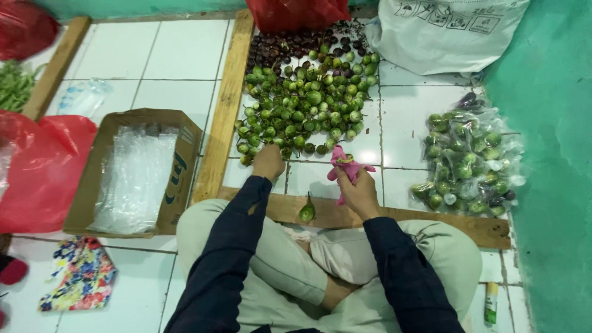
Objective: Cleaning small green eggplants by wiping them with a pink cloth before packaging.
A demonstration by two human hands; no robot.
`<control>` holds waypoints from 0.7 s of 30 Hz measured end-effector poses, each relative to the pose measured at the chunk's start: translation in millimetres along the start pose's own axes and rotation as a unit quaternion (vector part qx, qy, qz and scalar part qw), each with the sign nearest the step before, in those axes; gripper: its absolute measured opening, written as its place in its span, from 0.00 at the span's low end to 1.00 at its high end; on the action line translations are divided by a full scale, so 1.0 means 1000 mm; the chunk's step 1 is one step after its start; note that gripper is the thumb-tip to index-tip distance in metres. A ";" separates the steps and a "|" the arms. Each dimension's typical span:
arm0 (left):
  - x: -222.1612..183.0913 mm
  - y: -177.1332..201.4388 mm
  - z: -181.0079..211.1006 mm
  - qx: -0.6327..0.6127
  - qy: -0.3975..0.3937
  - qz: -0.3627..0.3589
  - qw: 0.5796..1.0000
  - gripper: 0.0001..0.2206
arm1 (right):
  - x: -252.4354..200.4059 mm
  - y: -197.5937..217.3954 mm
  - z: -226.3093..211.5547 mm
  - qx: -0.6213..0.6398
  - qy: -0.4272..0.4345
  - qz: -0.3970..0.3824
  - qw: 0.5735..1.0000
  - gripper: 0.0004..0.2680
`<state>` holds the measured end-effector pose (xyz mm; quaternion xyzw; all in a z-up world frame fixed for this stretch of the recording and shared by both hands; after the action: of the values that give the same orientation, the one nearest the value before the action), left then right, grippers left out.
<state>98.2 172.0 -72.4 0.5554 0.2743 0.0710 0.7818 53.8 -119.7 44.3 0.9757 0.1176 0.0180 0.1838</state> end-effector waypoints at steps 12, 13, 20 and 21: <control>-0.044 0.050 0.061 -0.130 -0.012 -0.002 0.991 0.22 | 0.021 -0.001 0.015 0.063 0.008 0.011 0.998 0.21; -0.058 0.055 0.071 -0.129 -0.012 -0.003 0.992 0.22 | 0.022 -0.001 0.019 0.064 0.007 0.011 0.998 0.21; -0.132 0.054 0.146 -0.367 -0.225 -0.088 0.898 0.13 | 0.024 -0.009 -0.007 0.015 0.089 -0.063 0.994 0.16; -0.133 0.051 0.148 -0.383 -0.234 -0.081 0.890 0.12 | 0.028 -0.004 0.020 -0.030 0.064 -0.040 0.997 0.13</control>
<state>71.5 13.0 55.1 0.1897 0.0791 -0.0252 0.9783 81.7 -117.0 24.3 0.9612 0.1674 0.0764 0.2053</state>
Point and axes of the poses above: each hand's wrist, its own x-axis towards the middle knuckle, its own y-axis out of the back of the hand, z = x × y, the point moved 7 cm from there along x, towards the middle knuckle, and after that the axes turned 13 degrees about y, right-handed, at the moved point
